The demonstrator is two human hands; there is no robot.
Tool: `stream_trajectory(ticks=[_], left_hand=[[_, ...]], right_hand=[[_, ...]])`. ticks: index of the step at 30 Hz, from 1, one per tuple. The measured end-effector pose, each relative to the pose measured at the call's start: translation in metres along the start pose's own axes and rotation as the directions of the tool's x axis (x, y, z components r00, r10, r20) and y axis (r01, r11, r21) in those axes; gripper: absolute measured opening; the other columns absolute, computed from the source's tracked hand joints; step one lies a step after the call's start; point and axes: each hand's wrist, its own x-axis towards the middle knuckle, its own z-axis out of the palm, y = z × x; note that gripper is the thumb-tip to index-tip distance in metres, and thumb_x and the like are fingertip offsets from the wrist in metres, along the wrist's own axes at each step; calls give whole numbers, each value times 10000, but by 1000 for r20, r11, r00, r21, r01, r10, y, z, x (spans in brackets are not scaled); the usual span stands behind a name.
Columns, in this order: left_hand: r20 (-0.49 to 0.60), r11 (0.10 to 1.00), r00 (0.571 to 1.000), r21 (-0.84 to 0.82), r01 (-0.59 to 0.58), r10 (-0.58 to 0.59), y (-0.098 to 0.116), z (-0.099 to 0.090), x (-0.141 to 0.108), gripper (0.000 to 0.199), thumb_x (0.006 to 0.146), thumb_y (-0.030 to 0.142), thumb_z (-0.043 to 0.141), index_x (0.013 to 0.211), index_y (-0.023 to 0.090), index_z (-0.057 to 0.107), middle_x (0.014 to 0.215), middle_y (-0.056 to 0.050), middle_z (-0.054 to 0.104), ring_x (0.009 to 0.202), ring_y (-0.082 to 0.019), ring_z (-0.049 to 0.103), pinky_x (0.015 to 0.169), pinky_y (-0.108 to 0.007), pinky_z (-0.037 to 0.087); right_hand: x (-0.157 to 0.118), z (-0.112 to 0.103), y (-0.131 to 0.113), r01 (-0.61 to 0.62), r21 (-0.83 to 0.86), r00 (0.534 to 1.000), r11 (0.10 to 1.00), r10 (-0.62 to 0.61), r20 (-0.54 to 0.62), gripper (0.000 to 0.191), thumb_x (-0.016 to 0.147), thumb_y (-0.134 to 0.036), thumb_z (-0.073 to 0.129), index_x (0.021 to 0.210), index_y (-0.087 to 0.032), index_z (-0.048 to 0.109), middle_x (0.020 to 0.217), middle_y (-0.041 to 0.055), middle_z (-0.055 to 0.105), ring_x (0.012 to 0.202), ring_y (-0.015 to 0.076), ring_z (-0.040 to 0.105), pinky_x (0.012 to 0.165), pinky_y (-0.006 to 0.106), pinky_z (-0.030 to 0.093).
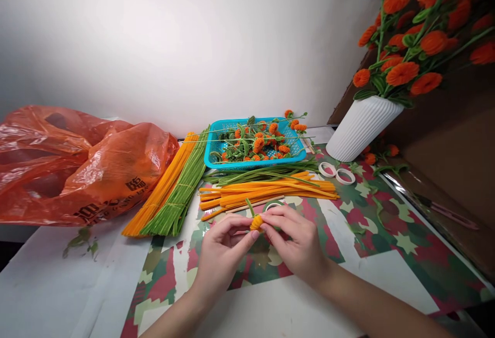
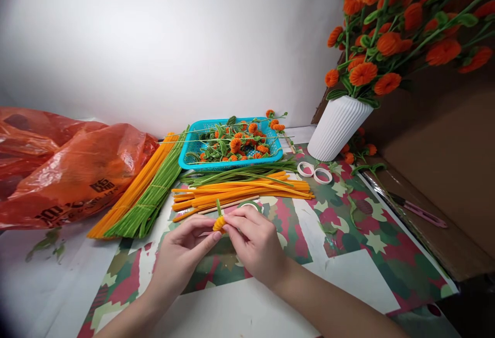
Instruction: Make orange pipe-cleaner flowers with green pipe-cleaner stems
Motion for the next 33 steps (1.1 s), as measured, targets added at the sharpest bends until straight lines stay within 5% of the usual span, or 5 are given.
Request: stream_trajectory(ticks=[8, 13, 17, 20, 33], left_hand=[[39, 956, 987, 243, -162, 157, -1, -6, 2, 129, 780, 199, 675, 905, 217, 706, 901, -53, 678, 839, -201, 653, 739, -283, 567], [113, 787, 936, 513, -343, 335, -5, -16, 14, 171, 788, 139, 613, 886, 253, 695, 892, -35, 677, 861, -209, 626, 780, -297, 494], [286, 671, 908, 612, -418, 305, -10, -22, 20, 163, 775, 109, 595, 845, 243, 656, 881, -25, 633, 839, -201, 596, 738, -297, 468], [365, 612, 892, 651, -449, 267, -9, -27, 22, 116, 757, 107, 598, 790, 218, 604, 869, -20, 615, 827, -192, 583, 730, -297, 461], [268, 751, 947, 584, -307, 178, -10, -26, 24, 65, 797, 187, 577, 845, 191, 534, 778, 2, 601, 683, -139, 555, 619, -247, 452]], right_hand=[[3, 0, 8, -83, 59, 993, 995, 78, 89, 181, 891, -132, 525, 925, -210, 685, 901, 71, 674, 870, 190, 647, 754, 316, 548], [15, -18, 14, -72, -90, 985, 993, 85, 151, 116, 816, -166, 654, 922, -204, 680, 887, 50, 642, 877, 194, 578, 783, 342, 484], [13, -21, 18, 98, -261, 882, 960, 38, 469, 175, 741, -202, 737, 907, -222, 684, 969, 44, 640, 931, 224, 505, 840, 403, 416], [7, -16, 21, 151, -337, 824, 929, 70, 562, 30, 813, -183, 670, 834, -204, 668, 984, 48, 624, 962, 221, 478, 884, 419, 376], [6, -10, 27, -70, -215, 881, 974, 161, 445, 155, 846, -61, 594, 889, -203, 639, 881, 26, 661, 887, 193, 540, 821, 363, 415]])
